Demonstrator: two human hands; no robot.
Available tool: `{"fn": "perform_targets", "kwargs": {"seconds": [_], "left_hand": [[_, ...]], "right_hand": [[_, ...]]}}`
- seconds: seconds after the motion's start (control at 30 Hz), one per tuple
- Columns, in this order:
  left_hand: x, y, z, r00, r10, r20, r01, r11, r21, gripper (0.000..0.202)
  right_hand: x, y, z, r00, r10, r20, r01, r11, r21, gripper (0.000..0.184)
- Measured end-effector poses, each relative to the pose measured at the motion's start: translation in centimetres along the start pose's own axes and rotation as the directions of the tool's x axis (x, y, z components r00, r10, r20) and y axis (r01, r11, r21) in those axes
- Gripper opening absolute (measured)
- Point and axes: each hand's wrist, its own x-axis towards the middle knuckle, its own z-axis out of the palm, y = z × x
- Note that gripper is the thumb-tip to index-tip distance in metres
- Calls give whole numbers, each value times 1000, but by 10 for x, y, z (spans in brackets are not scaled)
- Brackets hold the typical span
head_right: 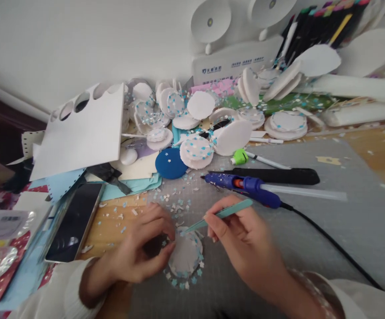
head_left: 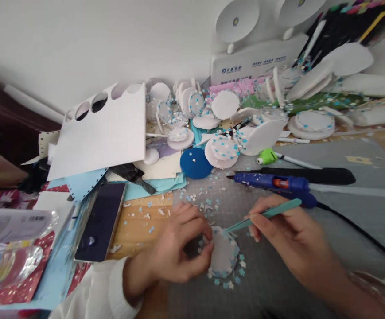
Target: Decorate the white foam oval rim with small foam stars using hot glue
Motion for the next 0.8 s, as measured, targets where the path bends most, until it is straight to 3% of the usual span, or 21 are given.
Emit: {"fn": "perform_targets", "kwargs": {"seconds": [0.8], "left_hand": [[-2,-3,3,999,27,16,-28,999,18,5]], "right_hand": [[-4,7,-1,999,-23,36,24,999,-36,6]]}}
